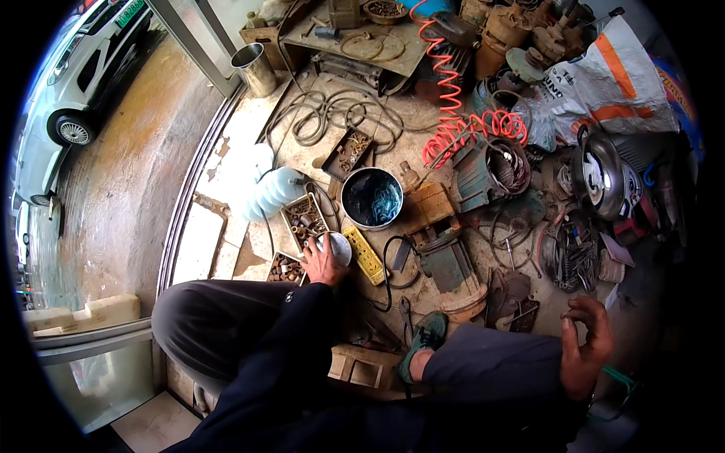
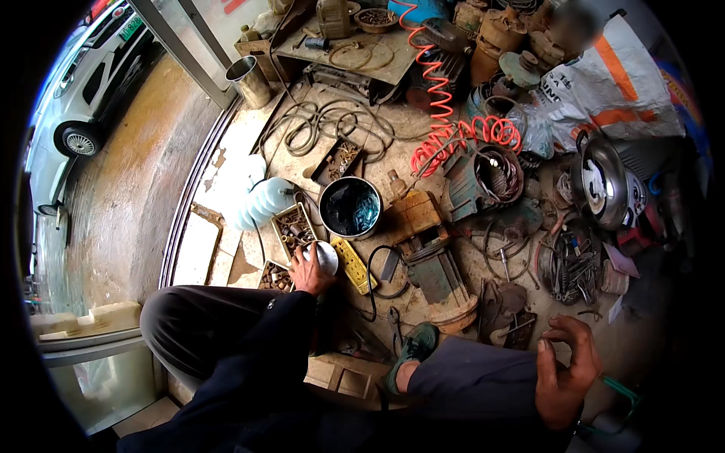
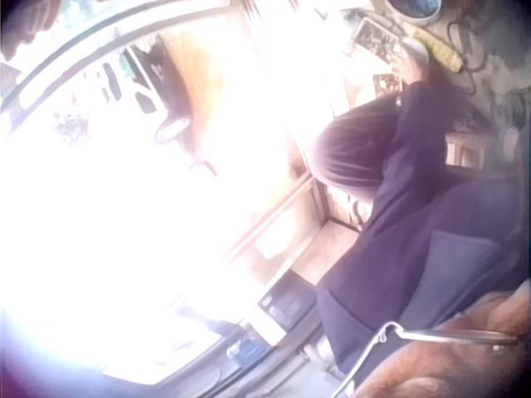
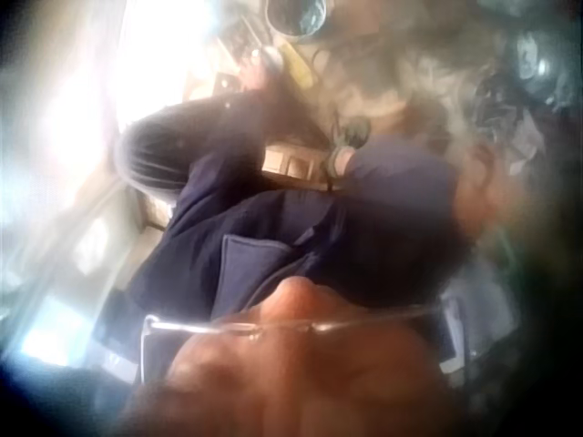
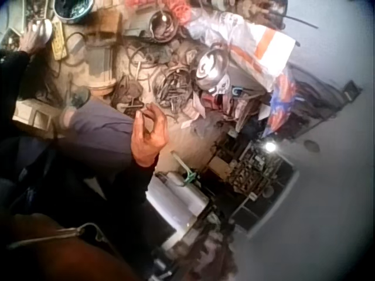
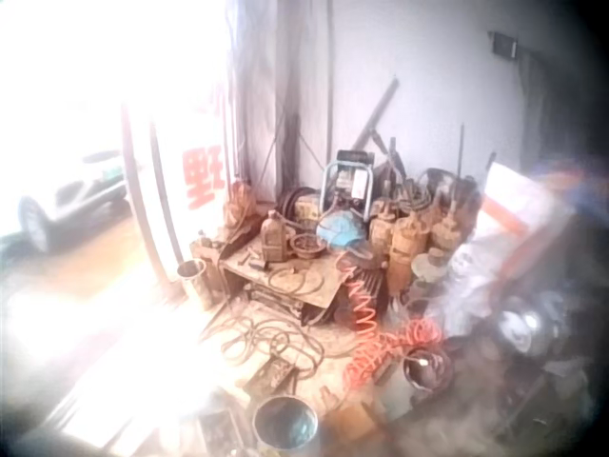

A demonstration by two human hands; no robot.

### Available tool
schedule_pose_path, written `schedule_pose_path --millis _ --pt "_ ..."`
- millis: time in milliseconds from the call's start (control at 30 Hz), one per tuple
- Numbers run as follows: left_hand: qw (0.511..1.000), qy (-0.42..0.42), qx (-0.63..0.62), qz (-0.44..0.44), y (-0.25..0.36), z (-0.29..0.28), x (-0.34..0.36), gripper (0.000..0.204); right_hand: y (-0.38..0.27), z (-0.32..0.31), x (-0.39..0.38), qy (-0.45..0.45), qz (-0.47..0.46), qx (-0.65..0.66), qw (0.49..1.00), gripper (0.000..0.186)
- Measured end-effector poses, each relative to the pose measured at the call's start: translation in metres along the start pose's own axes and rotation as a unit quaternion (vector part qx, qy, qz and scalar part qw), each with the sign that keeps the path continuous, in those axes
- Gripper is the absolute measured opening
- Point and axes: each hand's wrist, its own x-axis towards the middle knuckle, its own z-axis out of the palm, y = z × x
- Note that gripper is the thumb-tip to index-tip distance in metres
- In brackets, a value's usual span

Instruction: The person sits on the floor in a workshop and works on a cylindrical motor component. They use a small metal rod to adjust parts inside the motor, then switch to a T-handle wrench to tighten or loosen a bolt on the motor's shaft. The person handles the motor and tools directly with their hands.

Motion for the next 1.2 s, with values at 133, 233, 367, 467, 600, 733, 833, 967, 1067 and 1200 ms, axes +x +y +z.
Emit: schedule_pose_path --millis 133,233,367,467,600,733,833,967,1067,1200 --pt "0.993 0.048 -0.108 -0.016 -0.002 0.003 0.000 0.119 -0.007 0.002 0.008 -0.009 -0.028 -0.034 0.999 0.033" --pt "0.929 -0.091 -0.350 -0.076 0.009 -0.002 -0.024 0.113 -0.024 0.016 0.014 -0.071 -0.014 -0.022 0.997 0.036" --pt "0.721 -0.393 -0.560 0.109 0.008 -0.021 -0.062 0.125 -0.043 0.064 0.018 -0.188 -0.046 0.028 0.981 0.055" --pt "0.620 -0.464 -0.596 0.213 0.059 -0.093 -0.103 0.130 -0.034 0.114 0.010 -0.305 0.102 0.171 0.931 0.086" --pt "0.586 -0.414 -0.632 0.293 0.089 -0.134 -0.134 0.136 -0.019 0.167 -0.005 -0.320 0.104 0.364 0.869 0.111" --pt "0.604 -0.362 -0.626 0.334 0.085 -0.144 -0.131 0.131 -0.049 0.172 0.001 -0.326 0.133 0.432 0.830 0.116" --pt "0.639 -0.318 -0.615 0.335 0.082 -0.139 -0.127 0.133 -0.062 0.177 0.011 -0.331 0.128 0.430 0.830 0.118" --pt "0.750 -0.272 -0.515 0.312 0.073 -0.129 -0.116 0.123 -0.060 0.192 0.035 -0.253 0.093 0.375 0.887 0.111" --pt "0.818 -0.267 -0.481 0.169 0.060 -0.115 -0.103 0.091 -0.053 0.211 0.071 -0.146 -0.071 0.024 0.986 0.111" --pt "0.928 -0.205 -0.302 0.077 0.055 -0.105 -0.096 0.057 -0.076 0.252 0.099 -0.149 -0.179 -0.102 0.967 0.114"
